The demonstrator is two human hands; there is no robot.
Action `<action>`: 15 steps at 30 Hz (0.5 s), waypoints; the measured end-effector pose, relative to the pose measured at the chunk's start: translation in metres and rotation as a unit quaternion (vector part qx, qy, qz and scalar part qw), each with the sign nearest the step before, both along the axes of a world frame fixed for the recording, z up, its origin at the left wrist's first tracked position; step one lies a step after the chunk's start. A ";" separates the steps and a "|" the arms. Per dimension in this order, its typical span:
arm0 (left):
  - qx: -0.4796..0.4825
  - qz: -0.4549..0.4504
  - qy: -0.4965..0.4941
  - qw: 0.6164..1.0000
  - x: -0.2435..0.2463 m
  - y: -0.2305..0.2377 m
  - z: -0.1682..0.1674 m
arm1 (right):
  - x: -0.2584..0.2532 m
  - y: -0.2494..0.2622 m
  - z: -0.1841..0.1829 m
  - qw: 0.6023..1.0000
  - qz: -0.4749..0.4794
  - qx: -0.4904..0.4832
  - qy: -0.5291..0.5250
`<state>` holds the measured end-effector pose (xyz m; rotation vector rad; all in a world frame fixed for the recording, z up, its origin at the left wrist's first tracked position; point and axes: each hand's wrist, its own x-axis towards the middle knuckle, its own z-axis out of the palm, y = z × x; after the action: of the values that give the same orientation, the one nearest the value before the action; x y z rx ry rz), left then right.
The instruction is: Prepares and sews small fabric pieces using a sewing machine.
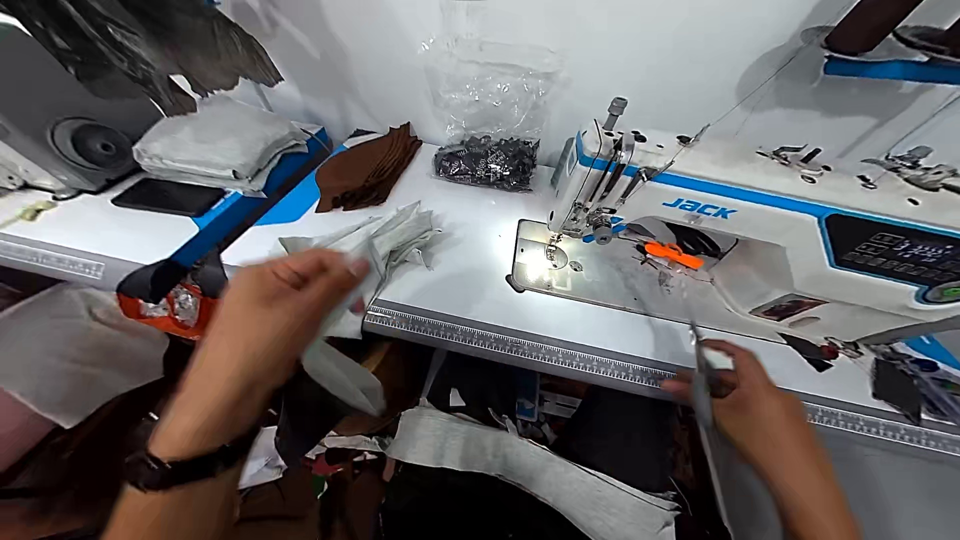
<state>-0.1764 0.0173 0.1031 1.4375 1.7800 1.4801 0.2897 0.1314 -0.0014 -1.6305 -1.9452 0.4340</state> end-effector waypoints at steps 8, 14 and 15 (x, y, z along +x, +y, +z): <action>-0.069 -0.088 0.347 0.931 -0.089 0.132 0.010 | 0.037 0.078 0.027 0.979 -0.028 -0.011 -0.201; -0.136 -0.481 0.213 0.840 0.025 0.044 -0.065 | 0.093 -0.045 -0.027 0.974 0.089 -0.200 0.053; -0.152 -0.550 0.202 0.796 0.038 0.030 -0.080 | 0.104 -0.067 -0.058 0.954 0.094 -0.265 0.103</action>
<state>-0.1387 0.0474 0.0230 2.1141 0.8766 0.2717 0.3940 0.0644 -0.0594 -1.6219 -1.9315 1.2400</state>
